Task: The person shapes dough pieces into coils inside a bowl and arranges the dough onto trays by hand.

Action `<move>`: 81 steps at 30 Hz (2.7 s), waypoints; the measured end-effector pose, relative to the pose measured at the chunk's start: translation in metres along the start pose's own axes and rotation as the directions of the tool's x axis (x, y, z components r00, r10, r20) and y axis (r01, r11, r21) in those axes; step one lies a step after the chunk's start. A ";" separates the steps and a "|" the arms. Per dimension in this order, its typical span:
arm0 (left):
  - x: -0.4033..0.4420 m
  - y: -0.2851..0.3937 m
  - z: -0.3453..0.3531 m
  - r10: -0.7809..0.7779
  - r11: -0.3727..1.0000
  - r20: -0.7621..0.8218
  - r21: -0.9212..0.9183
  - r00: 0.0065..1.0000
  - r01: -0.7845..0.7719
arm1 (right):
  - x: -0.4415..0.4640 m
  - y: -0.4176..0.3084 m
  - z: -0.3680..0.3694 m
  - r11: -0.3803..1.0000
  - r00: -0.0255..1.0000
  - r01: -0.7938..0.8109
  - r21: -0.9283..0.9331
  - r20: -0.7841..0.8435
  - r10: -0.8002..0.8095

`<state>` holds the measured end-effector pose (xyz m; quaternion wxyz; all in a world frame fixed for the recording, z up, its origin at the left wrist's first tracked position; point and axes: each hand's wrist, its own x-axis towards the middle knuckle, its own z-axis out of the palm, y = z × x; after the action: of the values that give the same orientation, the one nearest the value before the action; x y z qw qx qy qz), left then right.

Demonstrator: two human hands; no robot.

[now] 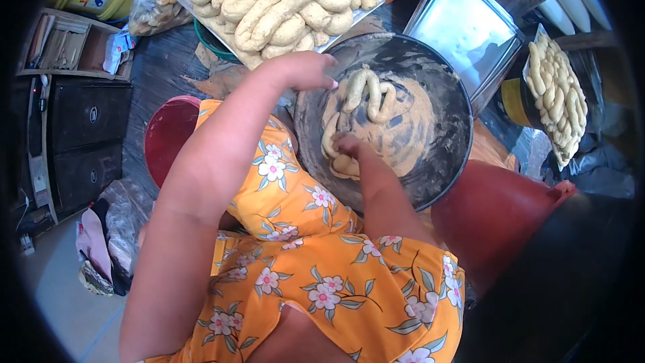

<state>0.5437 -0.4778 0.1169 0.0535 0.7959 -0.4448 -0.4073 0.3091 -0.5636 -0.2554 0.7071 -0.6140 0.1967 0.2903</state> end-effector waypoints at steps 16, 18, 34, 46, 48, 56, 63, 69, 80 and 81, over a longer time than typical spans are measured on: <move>-0.012 0.013 -0.010 -0.042 0.998 0.020 -0.047 0.999 0.043 | -0.062 0.013 0.024 0.876 0.876 -0.483 -0.022 -0.028 0.482; -0.004 0.008 -0.002 -0.029 1.000 0.006 -0.002 1.000 0.029 | -0.074 -0.035 0.023 0.806 0.809 -0.583 0.098 0.157 0.566; -0.025 0.065 0.029 0.504 0.719 -0.241 -0.416 0.829 -0.557 | -0.278 -0.381 0.010 0.396 0.817 0.325 -0.859 0.044 -0.576; -0.088 0.142 0.006 0.212 0.464 -0.643 -0.597 0.736 -0.655 | -0.273 -0.381 0.000 0.052 0.458 0.588 0.807 -0.279 -0.844; -0.090 0.148 0.001 0.162 0.150 -0.605 -0.766 0.779 -0.626 | -0.272 -0.385 0.019 0.040 0.427 0.744 0.666 -0.429 -0.796; -0.157 0.159 -0.092 -0.048 -0.116 -0.804 -0.585 0.593 -0.803 | -0.198 -0.311 0.079 0.835 0.820 0.536 -0.122 -0.161 -0.550; -0.160 0.137 -0.113 -0.062 0.080 -0.833 -0.554 0.550 -0.829 | -0.146 -0.271 0.038 0.789 0.830 0.547 -0.280 0.060 -0.555; -0.131 0.172 -0.076 0.014 0.292 -0.851 -0.498 0.525 -0.816 | -0.228 -0.404 0.083 0.374 0.254 0.912 -0.165 -0.490 -0.834; -0.248 0.071 -0.222 -0.289 -0.087 -0.896 -0.326 0.337 -0.941 | -0.112 -0.179 0.030 0.820 0.867 0.357 -0.448 -0.167 -0.469; -0.252 0.059 -0.225 -0.363 0.017 -0.888 -0.309 0.282 -0.951 | -0.110 -0.173 0.021 0.910 0.931 0.277 -0.309 -0.146 -0.333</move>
<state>0.5923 -0.3859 0.4436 0.8834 0.4333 -0.1707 -0.0525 0.3371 -0.5752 -0.0520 0.6261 -0.7574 0.1228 0.1391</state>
